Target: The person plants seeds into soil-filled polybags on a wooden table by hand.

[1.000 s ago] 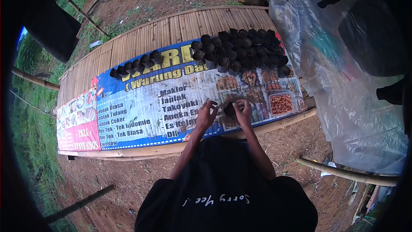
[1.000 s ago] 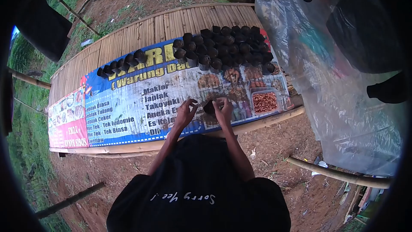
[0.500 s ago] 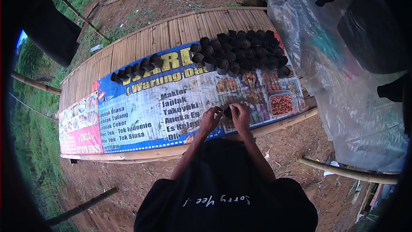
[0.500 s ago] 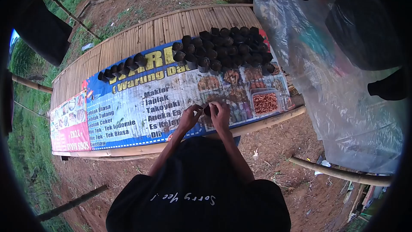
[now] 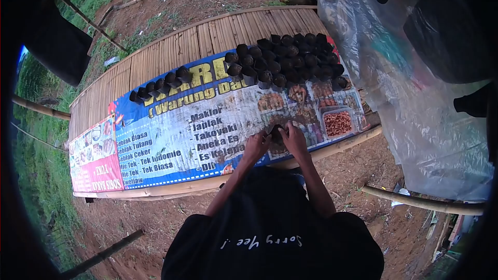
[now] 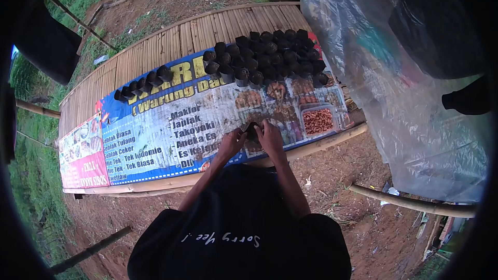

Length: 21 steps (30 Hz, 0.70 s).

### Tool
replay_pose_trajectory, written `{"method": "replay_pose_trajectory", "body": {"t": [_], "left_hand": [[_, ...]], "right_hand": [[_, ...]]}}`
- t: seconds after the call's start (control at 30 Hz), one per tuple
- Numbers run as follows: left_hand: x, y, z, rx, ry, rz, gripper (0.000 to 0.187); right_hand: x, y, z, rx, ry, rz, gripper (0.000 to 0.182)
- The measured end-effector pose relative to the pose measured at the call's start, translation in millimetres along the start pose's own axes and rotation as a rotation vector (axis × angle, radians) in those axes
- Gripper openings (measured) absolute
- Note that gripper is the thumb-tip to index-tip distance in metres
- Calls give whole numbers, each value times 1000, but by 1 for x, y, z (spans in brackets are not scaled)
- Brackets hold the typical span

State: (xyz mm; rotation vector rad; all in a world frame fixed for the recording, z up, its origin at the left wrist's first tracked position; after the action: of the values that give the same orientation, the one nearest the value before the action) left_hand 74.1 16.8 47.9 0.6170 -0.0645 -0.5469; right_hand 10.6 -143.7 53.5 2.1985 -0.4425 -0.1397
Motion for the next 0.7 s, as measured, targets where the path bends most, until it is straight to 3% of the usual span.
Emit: {"method": "replay_pose_trajectory", "body": {"t": [0.2, 0.33, 0.43, 0.5, 0.63, 0.7], "left_hand": [[0, 1, 0, -39, 83, -52, 35], [-6, 1, -10, -80, 12, 14, 46], [-4, 2, -8, -113, 78, -79, 54], [1, 2, -5, -48, 227, -189, 56], [2, -5, -5, -12, 294, -203, 50], [1, -11, -12, -32, 146, -98, 36]], "right_hand": [[11, -6, 6, 135, 108, 81, 21], [8, -8, 10, 253, -30, 74, 20], [6, -5, 10, 218, -36, 59, 19], [6, -5, 9, 204, -24, 52, 19], [8, -12, 13, 33, 82, 30, 16], [10, -12, 11, 6, 107, 28, 14]]}}
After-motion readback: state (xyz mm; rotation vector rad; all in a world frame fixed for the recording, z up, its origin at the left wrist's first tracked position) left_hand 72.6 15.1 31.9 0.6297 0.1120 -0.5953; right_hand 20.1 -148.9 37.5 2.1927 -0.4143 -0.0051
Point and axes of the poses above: each hand's wrist, its own x-axis towards the middle knuckle, its own y-axis out of the back of the hand, z = x × y, the point moved 2 cm from there along x, towards the middle knuckle, and after that the axes turned 3 degrees about y, right-handed, at the moved point
